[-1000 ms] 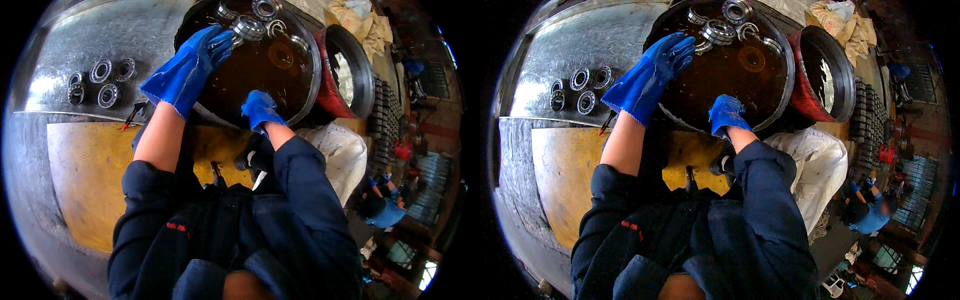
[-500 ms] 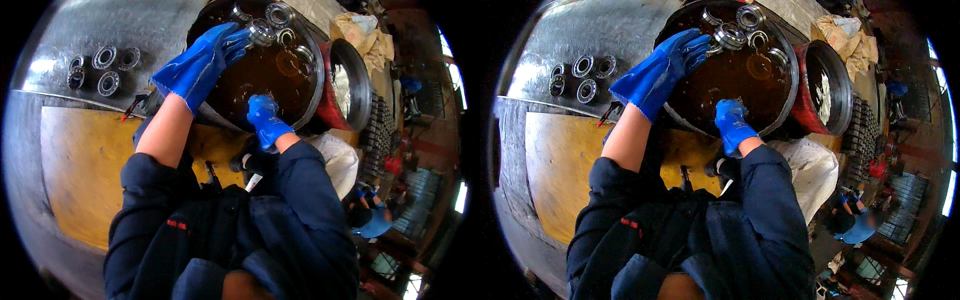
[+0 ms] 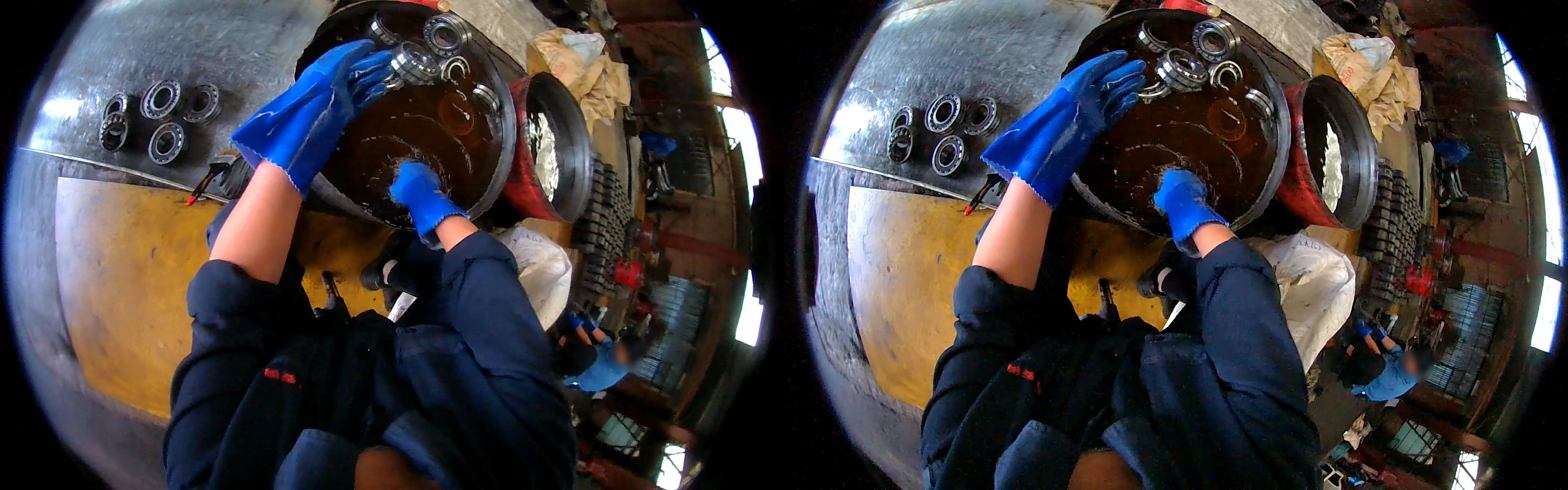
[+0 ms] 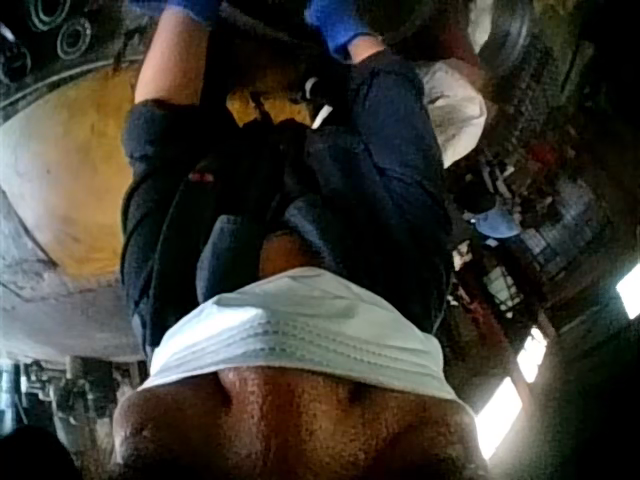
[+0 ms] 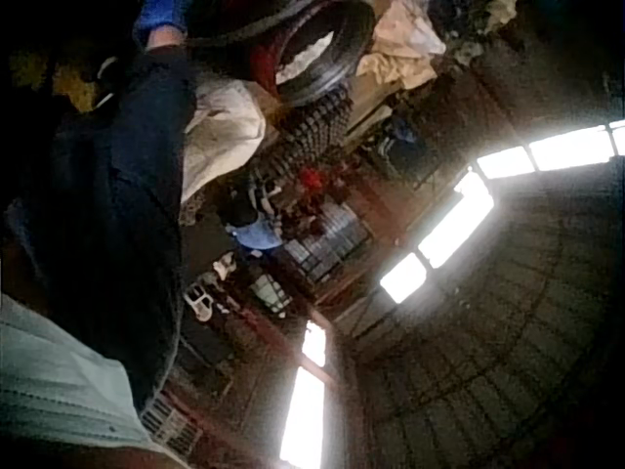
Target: The person repeatedly dips ball bearings into a dark liquid in a bucket, rubs them with gloved hands, and places them onto a metal tray. The process is repeated for multiple bearings throughout the clip.
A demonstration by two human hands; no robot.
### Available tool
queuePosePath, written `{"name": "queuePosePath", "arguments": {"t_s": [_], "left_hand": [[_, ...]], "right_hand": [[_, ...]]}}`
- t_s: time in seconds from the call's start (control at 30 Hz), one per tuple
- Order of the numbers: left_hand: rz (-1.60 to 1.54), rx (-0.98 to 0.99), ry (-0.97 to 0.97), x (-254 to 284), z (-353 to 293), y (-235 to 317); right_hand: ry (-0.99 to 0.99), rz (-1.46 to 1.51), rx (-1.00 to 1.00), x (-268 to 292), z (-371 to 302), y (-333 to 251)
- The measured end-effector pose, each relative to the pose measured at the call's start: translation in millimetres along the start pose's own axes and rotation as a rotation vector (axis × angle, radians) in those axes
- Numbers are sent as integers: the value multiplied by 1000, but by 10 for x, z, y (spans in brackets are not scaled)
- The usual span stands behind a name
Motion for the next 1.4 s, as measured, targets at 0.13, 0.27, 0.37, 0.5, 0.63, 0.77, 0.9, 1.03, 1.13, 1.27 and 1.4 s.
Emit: {"name": "queuePosePath", "arguments": {"t_s": [0.13,0.27,0.37,0.5,0.63,0.77,0.9,1.03,1.13,1.27,1.4], "left_hand": [[44,-16,38,19,-85,11],[30,-12,62,57,-117,79],[55,-7,22,-141,-52,23],[-4,12,31,86,-121,86],[6,15,54,7,-23,38],[31,3,98,-22,-67,51],[47,-30,17,-123,-96,81],[38,-6,43,-54,-96,70],[45,-23,34,-17,-56,38],[59,-98,-53,176,-36,-21],[92,-143,-161,151,59,-98]], "right_hand": [[-229,-585,184,160,-27,-419],[-98,-232,67,193,-111,-315],[18,229,-211,-17,-70,257],[-75,-63,-121,133,-43,-312],[-309,-661,177,229,36,-596],[-111,-198,-16,348,-102,-375],[-51,290,-316,223,-62,40],[-66,-275,-99,242,-113,-275],[-188,-585,181,222,-51,-434],[-169,-408,124,234,-58,-386],[-21,203,-205,142,-114,148]]}}
Point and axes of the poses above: each hand's wrist, its own z-axis towards the middle knuckle, its own x-axis out of the back of the hand, y = z × x, the point moved 1 cm from there along z, towards the middle knuckle, and after that the axes turned 2 degrees about y, right-handed, at the moved point
